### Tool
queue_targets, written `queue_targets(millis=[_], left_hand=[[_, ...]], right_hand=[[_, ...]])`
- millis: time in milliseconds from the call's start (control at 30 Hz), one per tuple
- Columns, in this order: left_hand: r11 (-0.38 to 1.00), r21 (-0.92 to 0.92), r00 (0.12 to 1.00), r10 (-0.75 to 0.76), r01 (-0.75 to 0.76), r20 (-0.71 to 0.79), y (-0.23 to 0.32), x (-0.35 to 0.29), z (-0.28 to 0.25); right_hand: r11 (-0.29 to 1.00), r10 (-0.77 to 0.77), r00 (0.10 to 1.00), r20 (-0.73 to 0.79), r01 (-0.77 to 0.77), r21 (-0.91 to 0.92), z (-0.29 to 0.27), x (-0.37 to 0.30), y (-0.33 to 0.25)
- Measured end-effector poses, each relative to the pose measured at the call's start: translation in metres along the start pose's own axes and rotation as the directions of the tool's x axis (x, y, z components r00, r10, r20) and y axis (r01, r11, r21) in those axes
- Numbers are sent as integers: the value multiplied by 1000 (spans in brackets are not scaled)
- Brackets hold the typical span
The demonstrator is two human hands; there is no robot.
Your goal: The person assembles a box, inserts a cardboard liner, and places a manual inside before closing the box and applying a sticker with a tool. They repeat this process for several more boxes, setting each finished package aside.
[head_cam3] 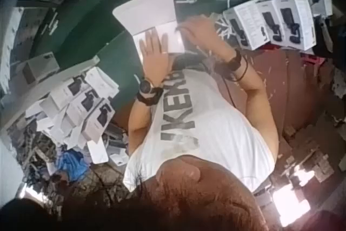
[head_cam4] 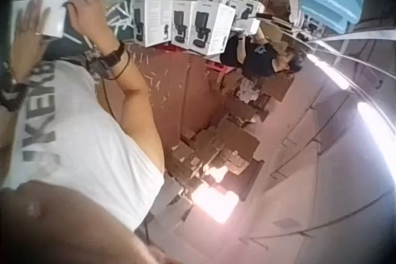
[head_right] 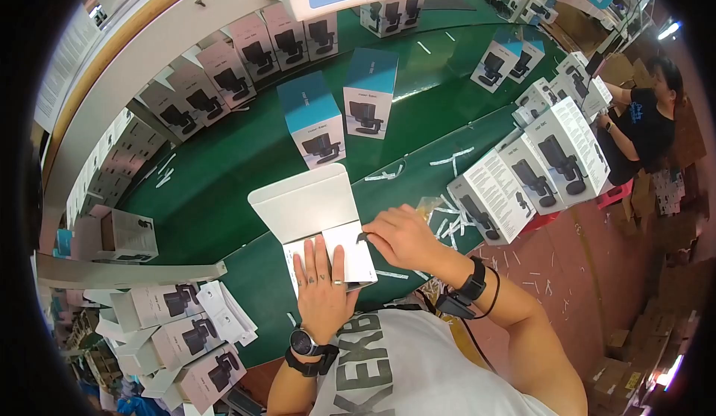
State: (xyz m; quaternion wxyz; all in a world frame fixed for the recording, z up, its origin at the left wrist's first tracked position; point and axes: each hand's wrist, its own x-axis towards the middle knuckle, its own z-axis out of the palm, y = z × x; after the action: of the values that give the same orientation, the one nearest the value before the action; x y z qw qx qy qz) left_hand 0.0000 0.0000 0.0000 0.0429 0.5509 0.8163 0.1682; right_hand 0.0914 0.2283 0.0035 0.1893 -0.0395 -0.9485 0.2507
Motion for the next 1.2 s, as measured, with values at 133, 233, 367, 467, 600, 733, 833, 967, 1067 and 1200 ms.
queue_targets(millis=[133, 233, 367, 467, 600, 733, 833, 967, 1067, 1200], left_hand=[[1000, 7, 1000, 1, -1, -9, -2, 3, 0], [1000, 9, 1000, -1, 1, -23, -5, 3, 1], [1000, 3, 1000, -3, 3, -8, -3, 4, -1], [1000, 12, 999, 12, -12, -38, 0, 5, 0], [999, -46, 997, 2, -6, -74, -6, 0, -4], [993, -119, 997, 14, -23, -80, -7, -7, 1], [996, -74, 997, 44, -49, -66, -4, -10, -4], [994, 74, 997, 78, -77, -14, 4, -18, -11], [991, 99, 995, 93, -96, 34, 5, -23, -8], [994, 77, 995, 69, -74, 73, -1, -30, 0]], right_hand=[[994, 46, 991, -128, -58, -89, -2, 8, -2], [1000, 1, 999, 42, -2, 27, -7, 10, -5], [978, 181, 983, 32, -183, 97, -17, 0, -27], [979, 122, 986, 114, -138, 148, -11, -3, -19], [692, 261, 937, 230, -348, 633, -24, -23, -22], [649, 546, 792, 274, -607, 459, -50, -54, 3], [893, 450, 870, 203, -436, -113, -55, -46, 2], [992, 124, 992, 37, -123, -20, -27, 9, -44], [996, -64, 980, -188, 75, 57, 26, 46, -71], [998, -50, 976, -213, 42, -44, 67, 69, -81]])
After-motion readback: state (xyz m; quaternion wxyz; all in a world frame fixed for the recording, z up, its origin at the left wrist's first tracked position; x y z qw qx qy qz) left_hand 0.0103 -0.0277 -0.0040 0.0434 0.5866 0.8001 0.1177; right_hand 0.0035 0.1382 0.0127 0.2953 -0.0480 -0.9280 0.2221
